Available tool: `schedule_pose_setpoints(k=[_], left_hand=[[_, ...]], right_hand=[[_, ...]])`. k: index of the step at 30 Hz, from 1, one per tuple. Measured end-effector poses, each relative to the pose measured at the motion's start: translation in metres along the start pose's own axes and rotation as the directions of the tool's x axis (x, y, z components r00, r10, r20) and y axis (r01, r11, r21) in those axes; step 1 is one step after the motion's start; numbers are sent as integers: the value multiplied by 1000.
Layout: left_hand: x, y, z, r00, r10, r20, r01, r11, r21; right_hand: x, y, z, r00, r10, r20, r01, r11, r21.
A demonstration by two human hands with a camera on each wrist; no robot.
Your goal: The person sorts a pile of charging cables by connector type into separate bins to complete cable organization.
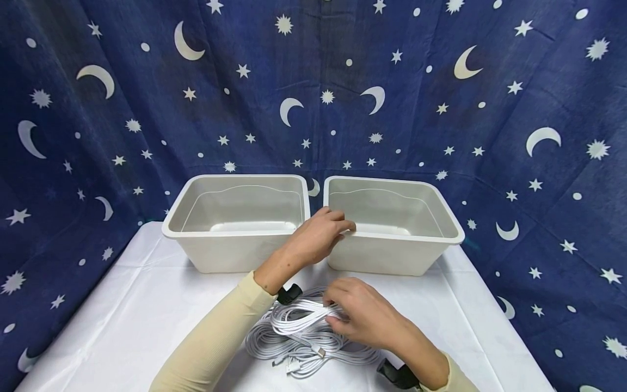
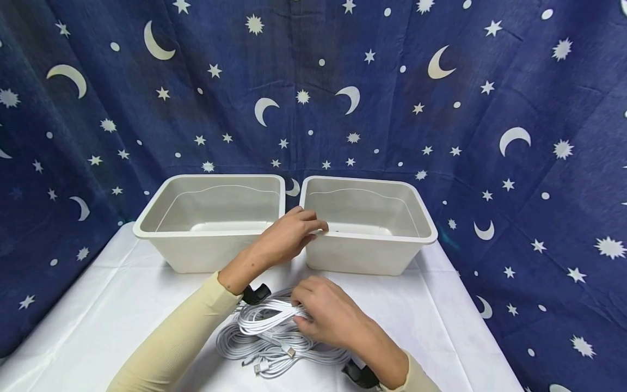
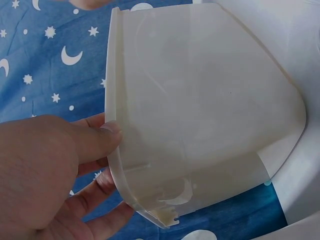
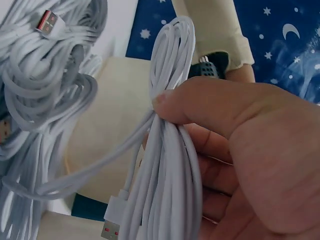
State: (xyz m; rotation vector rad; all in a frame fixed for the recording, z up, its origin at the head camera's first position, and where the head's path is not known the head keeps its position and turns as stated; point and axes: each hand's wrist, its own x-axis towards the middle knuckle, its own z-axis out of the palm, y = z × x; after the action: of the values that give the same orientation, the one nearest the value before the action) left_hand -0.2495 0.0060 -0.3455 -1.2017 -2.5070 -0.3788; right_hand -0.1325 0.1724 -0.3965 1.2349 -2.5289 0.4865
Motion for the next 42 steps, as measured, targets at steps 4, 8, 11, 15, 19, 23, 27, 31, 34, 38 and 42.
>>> schedule_pose_setpoints(k=[4, 8, 11, 15, 19, 23, 27, 31, 34, 38, 42], left_hand=[[0, 0, 0, 1000, 5, -4, -5, 1000, -1], [0, 0, 0, 1000, 10, -8, -10, 1000, 8], [0, 1, -1, 1000, 13, -13, -13, 1000, 6], [0, 1, -1, 1000, 13, -13, -13, 1000, 4], [0, 0, 0, 1000, 11, -9, -11, 1000, 9], [0, 0, 0, 1000, 9, -8, -9, 1000, 5], [0, 0, 0, 1000, 5, -7, -5, 1000, -3], [0, 1, 0, 1000, -3, 4, 3, 1000, -3], [0, 1, -1, 1000, -4, 6, 4, 1000, -2], [-1, 1, -1, 1000, -3, 3, 3, 1000, -4], [-1, 1, 0, 1000, -1, 2, 1, 1000, -5]], right_hand=[[-2, 1, -7, 1000, -15, -4, 15, 1000, 24], [-4, 1, -13, 999, -44, -22, 45, 998, 33], [-5, 1, -18, 997, -66, -35, 67, 997, 26], [-7, 3, -24, 996, -80, -43, 81, 997, 11], [-9, 6, -32, 997, -64, -43, 65, 998, 9], [-13, 9, -40, 997, -58, -59, 58, 998, 3], [-15, 13, -48, 993, -77, -94, 78, 997, 8], [-18, 17, -57, 989, -79, -122, 80, 997, 6], [-20, 20, -63, 989, -64, -136, 63, 998, -7], [-23, 24, -71, 986, -43, -162, 44, 999, 2], [-25, 28, -78, 976, -41, -213, 47, 999, 25]])
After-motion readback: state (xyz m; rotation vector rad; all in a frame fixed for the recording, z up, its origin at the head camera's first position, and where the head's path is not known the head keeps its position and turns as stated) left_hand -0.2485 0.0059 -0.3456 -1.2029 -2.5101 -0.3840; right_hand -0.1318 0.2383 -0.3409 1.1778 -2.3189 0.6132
